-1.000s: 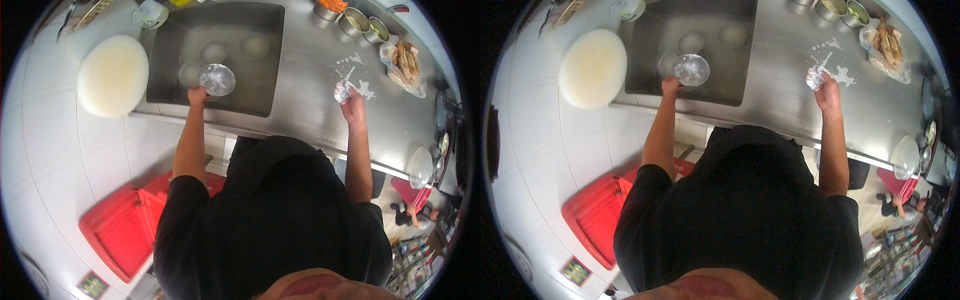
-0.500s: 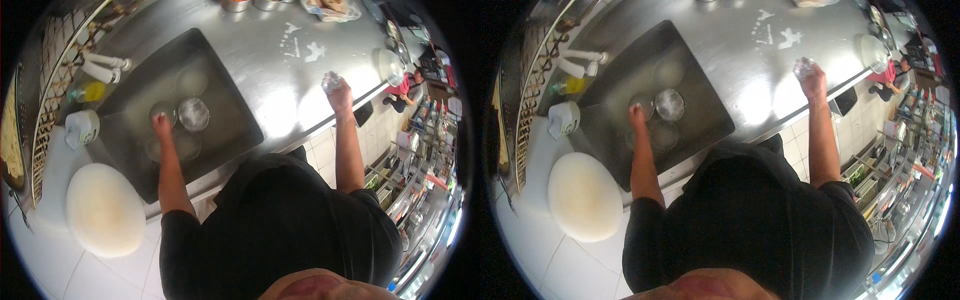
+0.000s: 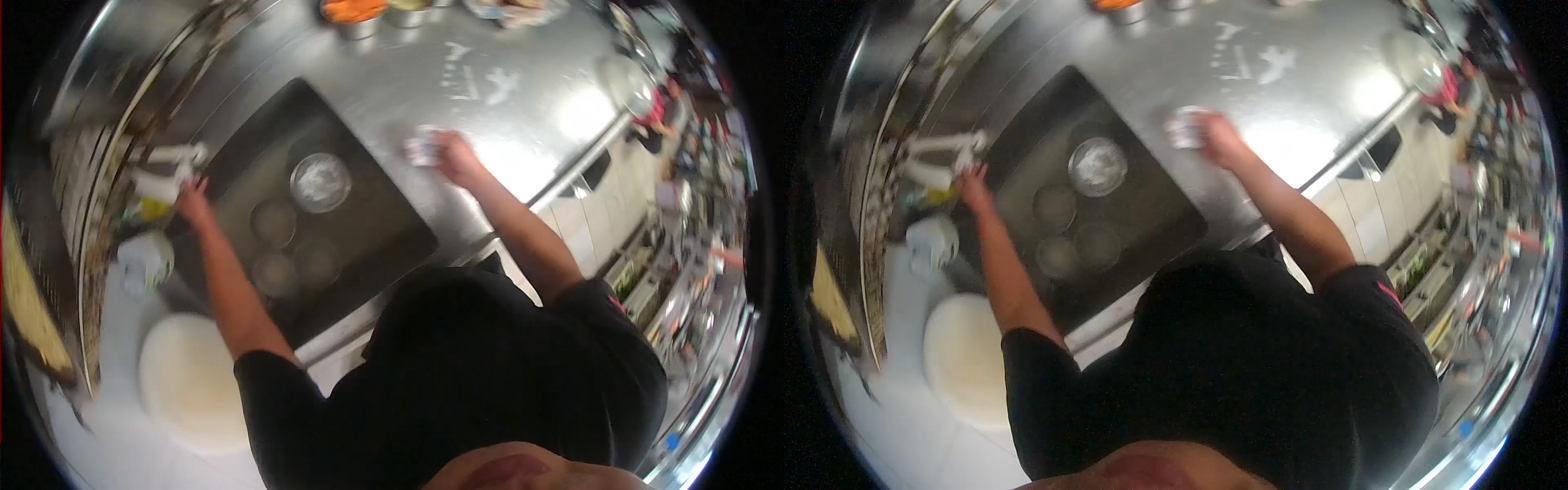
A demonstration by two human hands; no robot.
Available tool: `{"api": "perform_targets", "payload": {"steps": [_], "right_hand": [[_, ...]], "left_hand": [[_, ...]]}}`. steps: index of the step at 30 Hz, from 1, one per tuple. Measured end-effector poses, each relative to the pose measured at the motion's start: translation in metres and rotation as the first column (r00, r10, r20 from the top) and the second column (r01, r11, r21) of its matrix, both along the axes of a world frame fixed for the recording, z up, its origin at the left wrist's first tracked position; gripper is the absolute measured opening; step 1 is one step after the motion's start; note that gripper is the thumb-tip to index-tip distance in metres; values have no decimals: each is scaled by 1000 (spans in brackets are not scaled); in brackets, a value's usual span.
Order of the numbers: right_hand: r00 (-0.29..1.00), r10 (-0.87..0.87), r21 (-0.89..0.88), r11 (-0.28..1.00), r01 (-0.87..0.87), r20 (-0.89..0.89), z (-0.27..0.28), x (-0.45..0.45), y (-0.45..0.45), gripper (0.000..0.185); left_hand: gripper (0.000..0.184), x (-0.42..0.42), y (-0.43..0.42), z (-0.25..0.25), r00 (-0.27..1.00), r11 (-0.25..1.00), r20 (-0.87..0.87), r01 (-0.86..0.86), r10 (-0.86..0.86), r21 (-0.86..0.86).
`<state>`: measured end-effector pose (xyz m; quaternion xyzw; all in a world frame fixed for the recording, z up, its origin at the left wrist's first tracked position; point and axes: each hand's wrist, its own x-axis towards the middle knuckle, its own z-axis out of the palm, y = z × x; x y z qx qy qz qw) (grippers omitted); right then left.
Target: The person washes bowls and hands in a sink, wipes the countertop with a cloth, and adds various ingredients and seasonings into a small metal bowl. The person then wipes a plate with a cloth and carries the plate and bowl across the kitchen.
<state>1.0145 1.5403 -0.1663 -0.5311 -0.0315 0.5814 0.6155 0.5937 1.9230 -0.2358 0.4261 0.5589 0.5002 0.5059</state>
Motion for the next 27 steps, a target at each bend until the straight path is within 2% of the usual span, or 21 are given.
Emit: {"api": "perform_targets", "payload": {"steps": [1,2,4,5,6,7,8,9,14,17,18,19,21,23,24,25,26,27], "right_hand": [[998,14,70,997,-10,-64,23,-22,26,24],[999,40,41,998,-39,-30,17,-25,33,24],[977,212,23,977,-212,-1,-2,-52,77,26],[972,224,150,966,-212,-72,24,-74,94,28],[955,287,212,940,-267,-69,18,-90,111,29],[948,303,188,941,-282,-95,21,-105,126,30],[935,339,171,932,-319,-103,21,-119,142,30],[928,357,143,929,-341,-103,21,-133,155,30],[854,465,194,883,-428,-232,-6,-178,221,30],[856,455,191,889,-417,-247,-10,-206,241,29],[848,446,174,895,-411,-287,-22,-214,248,28],[839,435,161,900,-404,-327,-34,-223,254,28],[825,493,176,870,-460,-278,-36,-241,260,27],[843,537,241,823,-515,-36,-60,-252,262,26],[805,568,239,768,-594,172,-61,-256,259,24],[738,562,213,723,-658,374,-52,-259,256,22],[572,526,119,662,-740,629,-43,-255,252,19],[592,503,86,712,-696,630,-38,-255,250,18]], "left_hand": [[39,27,-23,47,992,999,-123,-17,11,-42],[40,17,-17,40,993,999,-121,10,-16,-48],[42,-1,-6,9,992,994,-68,105,-106,-21],[44,-10,-6,1,991,992,-40,130,-130,1],[45,-16,-4,-4,991,991,-16,133,-133,10],[47,-15,-1,-5,993,993,7,120,-120,11],[40,-11,0,-4,998,999,-58,33,-33,-4],[34,-7,0,7,999,999,-47,-6,4,-46],[40,-9,13,22,981,950,193,78,-19,-303],[46,-9,-3,-2,858,945,510,118,57,-305],[45,8,-30,21,861,954,499,65,95,-293],[44,18,-40,13,837,947,536,76,110,-313],[44,26,-58,-16,789,930,595,92,149,-356],[39,39,-86,-25,732,925,677,197,81,-324],[37,41,-96,-30,701,922,711,238,54,-305],[36,36,-100,-51,575,919,817,306,28,-247],[35,30,-105,-71,429,914,903,366,3,-177],[34,34,-108,-86,267,903,964,417,-16,-100]]}}
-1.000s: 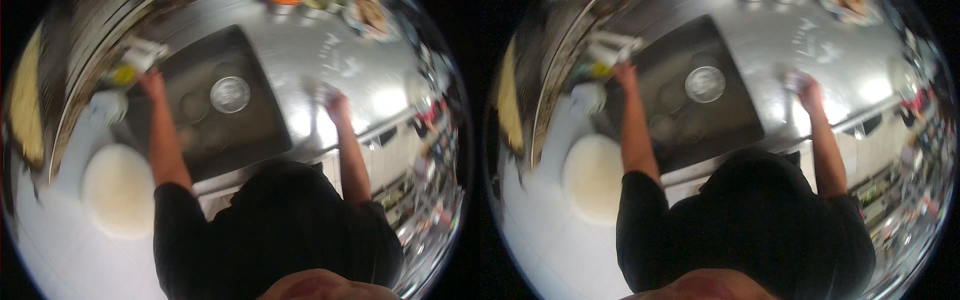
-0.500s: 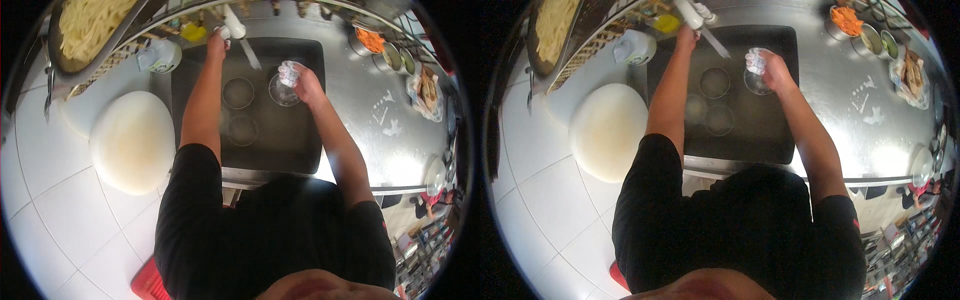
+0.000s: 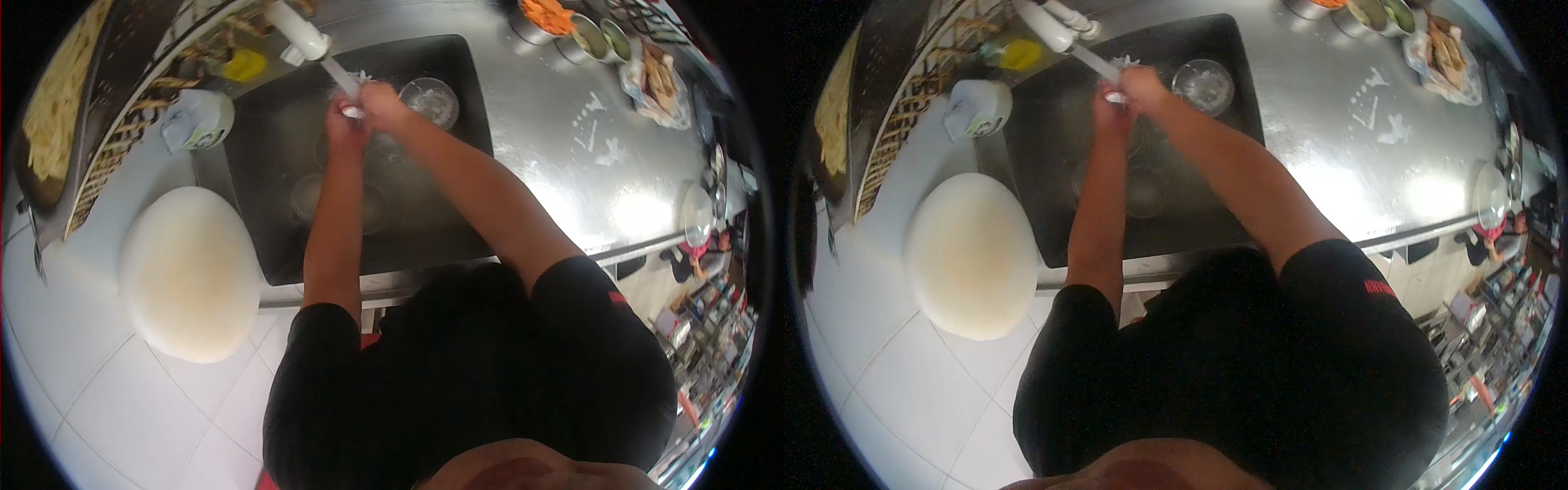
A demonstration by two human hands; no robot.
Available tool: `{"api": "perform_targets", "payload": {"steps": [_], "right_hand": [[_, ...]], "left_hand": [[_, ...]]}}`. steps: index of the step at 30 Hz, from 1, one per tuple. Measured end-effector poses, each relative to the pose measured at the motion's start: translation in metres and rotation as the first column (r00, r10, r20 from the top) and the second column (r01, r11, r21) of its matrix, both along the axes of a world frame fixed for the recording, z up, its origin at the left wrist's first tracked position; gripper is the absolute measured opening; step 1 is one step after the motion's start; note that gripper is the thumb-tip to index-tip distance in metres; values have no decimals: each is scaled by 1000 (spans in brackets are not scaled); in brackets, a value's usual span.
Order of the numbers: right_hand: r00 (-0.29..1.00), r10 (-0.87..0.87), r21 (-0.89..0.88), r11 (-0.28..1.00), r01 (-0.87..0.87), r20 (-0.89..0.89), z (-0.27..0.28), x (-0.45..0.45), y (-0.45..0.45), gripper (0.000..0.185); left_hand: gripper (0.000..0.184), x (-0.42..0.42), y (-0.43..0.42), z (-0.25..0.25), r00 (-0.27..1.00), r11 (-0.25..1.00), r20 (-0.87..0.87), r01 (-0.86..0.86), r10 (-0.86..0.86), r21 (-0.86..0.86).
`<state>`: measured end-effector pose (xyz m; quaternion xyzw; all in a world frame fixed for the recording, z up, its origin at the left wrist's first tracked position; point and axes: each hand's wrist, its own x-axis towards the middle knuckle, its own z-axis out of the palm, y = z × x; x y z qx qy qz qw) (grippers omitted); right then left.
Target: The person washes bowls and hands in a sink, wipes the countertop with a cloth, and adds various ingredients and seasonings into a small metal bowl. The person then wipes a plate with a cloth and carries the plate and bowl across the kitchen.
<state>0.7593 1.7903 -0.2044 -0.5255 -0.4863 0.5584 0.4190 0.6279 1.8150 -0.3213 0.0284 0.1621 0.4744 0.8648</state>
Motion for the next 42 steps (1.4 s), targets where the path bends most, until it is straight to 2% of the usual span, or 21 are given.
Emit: {"api": "perform_targets", "payload": {"steps": [1,3,4,5,8,10,13,17,19,20,23,26,27,29,32,33,34,37,38,41,42], "right_hand": [[998,-67,-24,997,67,22,3,0,-1,16],[799,-491,-417,844,337,-348,0,-16,6,13],[819,-509,-365,839,403,-264,1,-16,6,13],[832,-525,-308,833,460,-180,3,-17,4,13],[872,-477,30,878,477,111,14,-13,-3,17],[848,-456,324,872,367,270,18,-10,-11,21],[862,-146,323,946,-21,485,-3,-16,-21,29],[772,-459,661,747,68,439,-14,-27,-25,33],[563,-303,532,791,-302,769,9,5,-26,30],[435,89,180,822,-540,896,51,25,-32,28],[275,42,147,763,-630,961,52,34,-36,18],[309,37,204,676,-708,950,49,28,-38,17],[391,68,221,731,-646,918,42,25,-40,17],[559,111,236,827,-511,821,28,19,-44,19],[826,105,197,947,-253,554,55,47,-74,26],[845,-168,471,875,-109,508,58,66,-87,29],[825,-416,700,713,36,382,59,89,-102,31],[659,-509,595,796,115,553,58,202,-151,46],[467,-615,533,787,311,635,45,234,-176,50],[231,-625,501,754,424,745,32,372,-246,60],[33,-574,493,731,472,818,13,416,-272,61]], "left_hand": [[32,32,-25,91,973,985,-210,-122,94,-123],[34,25,-20,59,992,989,120,12,-29,146],[35,31,-22,81,957,957,268,34,-115,287],[37,44,-33,102,950,986,-264,-159,166,47],[41,41,-13,61,958,976,285,-47,-16,211],[42,44,-13,63,985,935,174,-46,-17,352],[44,33,-19,81,1000,905,4,-22,23,424],[46,17,-18,111,973,988,-228,9,27,156],[47,37,-19,116,949,998,-311,57,-48,20],[46,42,-23,115,948,998,-311,67,-60,12],[45,38,-29,110,867,989,-476,124,-149,-84],[46,18,-12,75,760,980,-618,158,-201,-123],[47,17,-9,61,732,978,-648,171,-210,-123],[42,18,-12,41,903,914,-361,329,-231,237],[33,10,-14,53,797,976,-590,206,-129,64],[32,17,-16,59,663,994,-742,63,-104,-83],[31,19,-18,60,681,995,-726,53,-94,-79],[29,21,-23,57,718,996,-690,52,-87,-71],[29,22,-24,57,720,995,-687,70,-99,-70],[30,17,-23,59,725,994,-679,82,-114,-79],[30,17,-22,58,732,993,-672,68,-112,-91]]}}
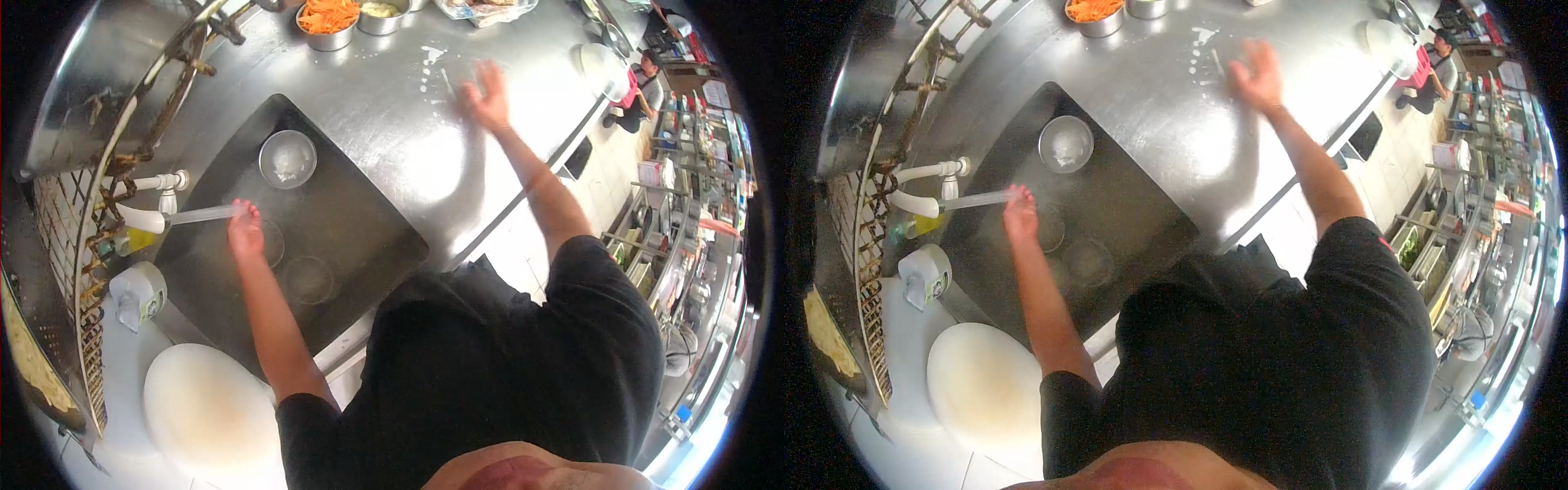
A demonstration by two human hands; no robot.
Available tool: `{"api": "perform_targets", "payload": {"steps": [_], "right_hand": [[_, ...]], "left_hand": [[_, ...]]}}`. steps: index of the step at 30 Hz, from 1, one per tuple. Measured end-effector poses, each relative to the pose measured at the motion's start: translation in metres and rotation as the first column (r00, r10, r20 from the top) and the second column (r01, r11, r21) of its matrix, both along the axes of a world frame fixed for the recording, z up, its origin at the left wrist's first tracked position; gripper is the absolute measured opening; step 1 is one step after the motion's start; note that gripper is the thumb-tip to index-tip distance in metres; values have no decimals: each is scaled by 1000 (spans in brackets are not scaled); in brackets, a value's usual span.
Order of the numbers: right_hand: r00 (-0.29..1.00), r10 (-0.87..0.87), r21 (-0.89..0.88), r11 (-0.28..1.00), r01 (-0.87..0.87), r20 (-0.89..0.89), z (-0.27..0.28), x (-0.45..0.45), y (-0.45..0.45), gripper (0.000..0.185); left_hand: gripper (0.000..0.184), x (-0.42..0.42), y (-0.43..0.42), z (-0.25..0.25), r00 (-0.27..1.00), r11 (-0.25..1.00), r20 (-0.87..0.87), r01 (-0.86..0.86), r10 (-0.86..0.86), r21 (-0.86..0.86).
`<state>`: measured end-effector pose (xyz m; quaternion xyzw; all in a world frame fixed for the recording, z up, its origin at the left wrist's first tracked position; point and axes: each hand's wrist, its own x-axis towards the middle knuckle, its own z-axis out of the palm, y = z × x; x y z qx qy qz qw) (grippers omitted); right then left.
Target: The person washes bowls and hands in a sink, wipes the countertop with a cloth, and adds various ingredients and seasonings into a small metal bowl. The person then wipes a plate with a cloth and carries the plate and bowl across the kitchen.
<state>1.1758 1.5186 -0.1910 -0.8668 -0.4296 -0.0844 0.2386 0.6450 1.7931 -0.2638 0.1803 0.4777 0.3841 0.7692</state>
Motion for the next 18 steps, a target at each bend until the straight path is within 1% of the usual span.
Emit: {"api": "perform_targets", "payload": {"steps": [1,2,3,4,6,7,9,11,12,13,14,15,16,17,18], "right_hand": [[994,-103,-64,992,106,41,0,32,-19,64],[977,-206,-173,962,212,51,-3,61,-36,67],[965,-263,-231,938,259,16,0,82,-46,71],[950,-304,-260,914,313,76,-17,112,-57,73],[956,-285,-319,901,293,74,-31,135,-53,74],[974,-222,-352,909,223,44,-28,134,-42,75],[994,-108,-416,905,88,-24,-1,102,6,76],[994,97,-374,925,-72,48,-24,66,46,77],[960,280,-299,915,-269,-8,-14,37,66,79],[934,358,-333,880,-339,-5,-22,2,83,79],[895,439,-336,835,-437,-73,-13,-38,99,83],[839,543,-237,812,-534,-30,-31,-76,114,87],[803,595,-142,792,-594,-41,-32,-119,122,86],[691,721,-49,689,-723,-50,-29,-155,129,82],[608,788,10,611,-791,-99,-18,-191,131,80]], "left_hand": [[30,1,2,-2,1000,1000,9,-14,14,-12],[30,1,3,-4,1000,1000,5,-13,13,-18],[30,1,5,-6,1000,1000,3,-12,12,-21],[30,2,8,-4,1000,1000,0,-10,10,-23],[29,7,9,6,999,999,15,-31,32,-23],[28,9,10,11,999,999,19,-36,36,-25],[28,10,14,16,989,996,114,-88,89,-15],[27,11,13,13,978,995,183,-101,100,-2],[28,9,15,9,973,995,210,-101,95,16],[28,10,18,6,967,994,239,-102,91,35],[28,15,19,5,974,992,196,-120,114,21],[28,19,21,6,979,990,152,-142,139,9],[28,23,21,7,980,986,107,-166,165,0],[28,27,21,9,981,988,116,-153,153,-3],[29,30,21,13,982,990,126,-144,143,-5]]}}
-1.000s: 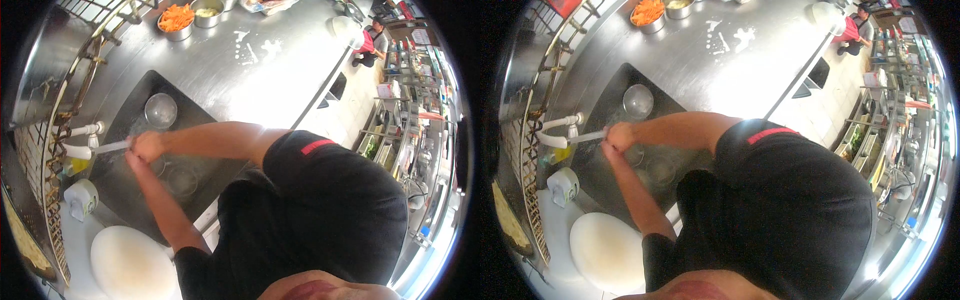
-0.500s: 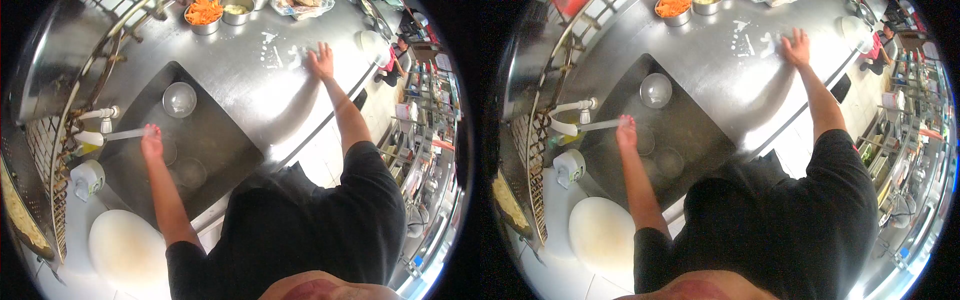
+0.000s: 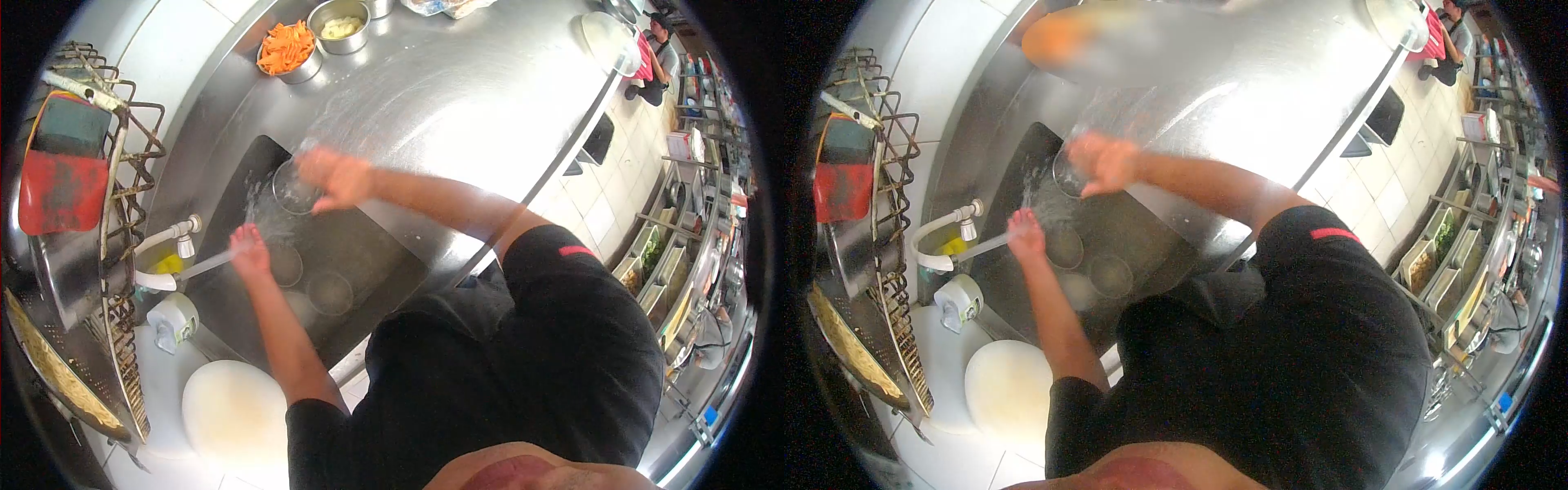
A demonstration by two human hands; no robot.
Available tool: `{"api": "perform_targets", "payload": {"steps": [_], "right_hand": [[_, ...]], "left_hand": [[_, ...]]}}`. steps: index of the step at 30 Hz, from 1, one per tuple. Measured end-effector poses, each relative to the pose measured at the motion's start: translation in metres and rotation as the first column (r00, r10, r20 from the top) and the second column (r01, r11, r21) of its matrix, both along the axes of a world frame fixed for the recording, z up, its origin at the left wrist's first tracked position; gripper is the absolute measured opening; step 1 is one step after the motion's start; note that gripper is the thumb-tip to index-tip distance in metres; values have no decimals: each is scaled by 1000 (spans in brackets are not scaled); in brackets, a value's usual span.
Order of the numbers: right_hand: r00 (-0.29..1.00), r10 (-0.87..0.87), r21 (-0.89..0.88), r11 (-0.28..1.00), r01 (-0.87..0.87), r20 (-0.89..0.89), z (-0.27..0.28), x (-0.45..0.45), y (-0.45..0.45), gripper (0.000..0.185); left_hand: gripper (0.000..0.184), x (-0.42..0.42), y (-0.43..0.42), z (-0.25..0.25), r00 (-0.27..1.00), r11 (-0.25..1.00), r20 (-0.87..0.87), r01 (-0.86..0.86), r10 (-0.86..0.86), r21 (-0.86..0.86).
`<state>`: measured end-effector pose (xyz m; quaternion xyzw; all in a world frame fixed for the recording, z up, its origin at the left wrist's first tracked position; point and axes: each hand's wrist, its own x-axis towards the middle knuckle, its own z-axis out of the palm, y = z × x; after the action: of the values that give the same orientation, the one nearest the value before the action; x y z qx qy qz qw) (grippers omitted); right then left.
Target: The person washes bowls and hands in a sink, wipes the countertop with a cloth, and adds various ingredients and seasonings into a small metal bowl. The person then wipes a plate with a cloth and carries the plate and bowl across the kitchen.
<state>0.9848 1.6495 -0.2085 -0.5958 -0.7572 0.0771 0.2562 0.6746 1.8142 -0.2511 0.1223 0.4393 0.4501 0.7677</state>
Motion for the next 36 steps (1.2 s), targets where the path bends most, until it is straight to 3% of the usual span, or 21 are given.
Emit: {"api": "perform_targets", "payload": {"steps": [1,4,6,7,9,12,15,17,19,21,22,23,24,25,26,27,28,29,32,35,36], "right_hand": [[991,106,5,994,-106,-79,9,-24,0,77],[959,147,26,989,-145,-241,26,-32,-20,71],[953,-89,-59,995,75,-290,44,28,-48,65],[938,-270,-97,962,255,-217,33,68,-63,61],[766,-640,-59,768,637,-58,20,153,-99,60],[520,-825,-98,512,853,221,20,224,-142,66],[648,-689,-82,662,745,323,-7,192,-120,66],[836,-482,-130,841,525,263,-19,118,-83,72],[959,-278,-34,960,276,-55,-7,20,-44,66],[951,-50,-25,999,44,-304,17,-62,-12,60],[789,-143,-159,986,58,-597,11,-101,9,54],[535,-255,-295,955,11,-806,6,-136,27,48],[223,-315,-338,938,-73,-922,9,-159,46,44],[-105,-377,-356,917,-178,-920,16,-176,70,40],[-407,-443,-346,892,-292,-799,23,-191,89,36],[-457,-495,-348,862,-369,-739,33,-203,102,32],[-494,-546,-347,828,-441,-677,43,-211,114,28],[-520,-597,-343,792,-506,-611,47,-219,124,25],[-486,-598,-392,795,-463,-637,43,-239,151,17],[-113,-389,-371,916,-155,-914,37,-249,160,14],[40,-322,-324,945,-50,-946,35,-246,160,14]], "left_hand": [[29,0,-1,3,1000,1000,6,6,-6,-2],[31,3,-8,18,999,995,31,13,-16,100],[32,-4,-9,21,992,996,118,39,-48,77],[33,-6,-7,19,984,996,167,52,-63,71],[34,-7,-3,12,993,999,120,6,-11,40],[37,-11,-2,7,995,999,95,-37,37,0],[40,-9,-1,-3,990,1000,142,-26,28,-15],[41,-5,-4,0,988,999,148,-32,36,-31],[42,11,-17,24,990,996,121,-70,76,-51],[43,13,-23,31,989,998,135,-56,61,-42],[44,9,-25,34,989,998,135,-59,63,-35],[44,5,-28,35,991,999,127,-47,49,-17],[44,0,-30,31,993,999,113,-41,40,0],[45,-7,-28,25,994,999,99,-42,39,20],[44,-19,-21,9,808,989,571,110,-148,102],[44,-35,-19,-4,387,944,864,203,-322,261],[43,-20,-34,27,696,977,695,42,-180,210],[43,10,-49,69,893,970,450,-130,25,204],[42,37,-65,113,927,930,356,-230,119,287],[44,28,-47,75,883,930,469,-148,-29,336],[47,27,-49,77,904,954,428,-113,-17,276]]}}
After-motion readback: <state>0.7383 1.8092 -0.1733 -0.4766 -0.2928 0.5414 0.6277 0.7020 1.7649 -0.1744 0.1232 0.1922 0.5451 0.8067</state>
